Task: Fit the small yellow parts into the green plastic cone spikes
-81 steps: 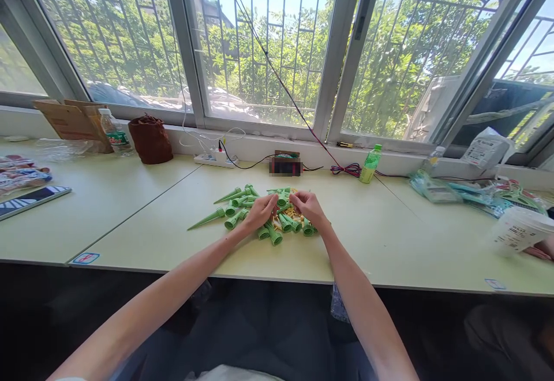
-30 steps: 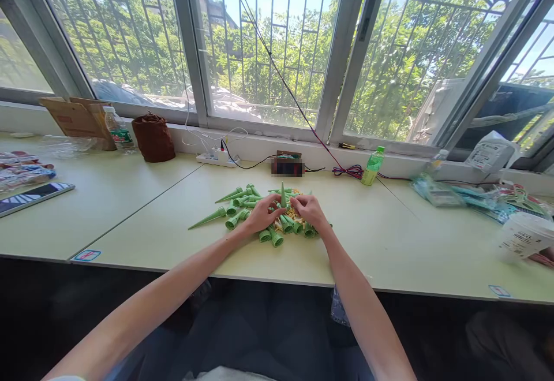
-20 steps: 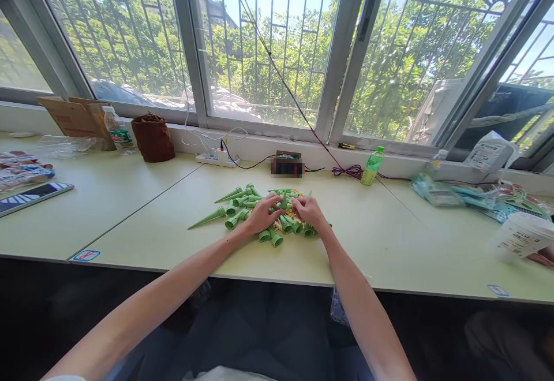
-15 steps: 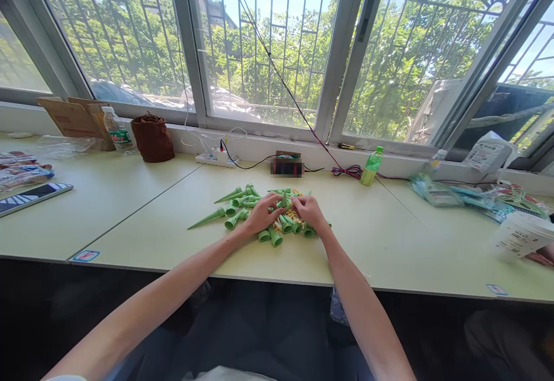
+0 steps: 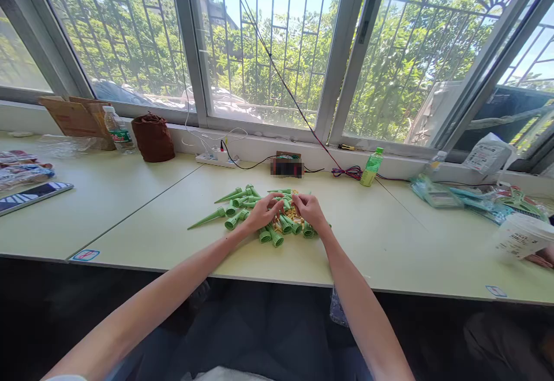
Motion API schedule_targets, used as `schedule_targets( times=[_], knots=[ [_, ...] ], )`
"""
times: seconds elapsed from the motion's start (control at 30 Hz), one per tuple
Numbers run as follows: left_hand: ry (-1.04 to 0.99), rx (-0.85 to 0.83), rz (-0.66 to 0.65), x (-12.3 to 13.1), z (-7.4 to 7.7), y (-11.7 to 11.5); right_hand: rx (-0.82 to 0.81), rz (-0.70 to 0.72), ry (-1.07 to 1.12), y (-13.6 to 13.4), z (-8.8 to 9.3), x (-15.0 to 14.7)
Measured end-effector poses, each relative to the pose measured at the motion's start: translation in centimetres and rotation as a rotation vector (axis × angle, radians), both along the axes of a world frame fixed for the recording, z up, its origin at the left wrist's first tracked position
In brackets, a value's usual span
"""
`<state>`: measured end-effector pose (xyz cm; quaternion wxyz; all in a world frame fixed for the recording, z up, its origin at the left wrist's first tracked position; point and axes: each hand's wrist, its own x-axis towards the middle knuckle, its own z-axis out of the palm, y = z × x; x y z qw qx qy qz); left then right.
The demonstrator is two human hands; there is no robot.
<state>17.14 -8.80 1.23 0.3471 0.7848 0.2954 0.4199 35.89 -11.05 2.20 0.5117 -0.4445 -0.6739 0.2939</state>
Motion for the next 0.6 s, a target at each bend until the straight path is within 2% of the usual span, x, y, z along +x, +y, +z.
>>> schedule_targets(
  times=[0.33,0.6],
  knots=[
    [0.018,0.057,0.048,-0.07,-0.16,0.05,-0.005,-0.010,-0.045,-0.05,-0.15,-0.05],
    [0.074,0.205,0.093,-0.08,-0.11,-0.21,-0.018,-0.020,-0.100,-0.26,0.03,-0.05]
  ],
)
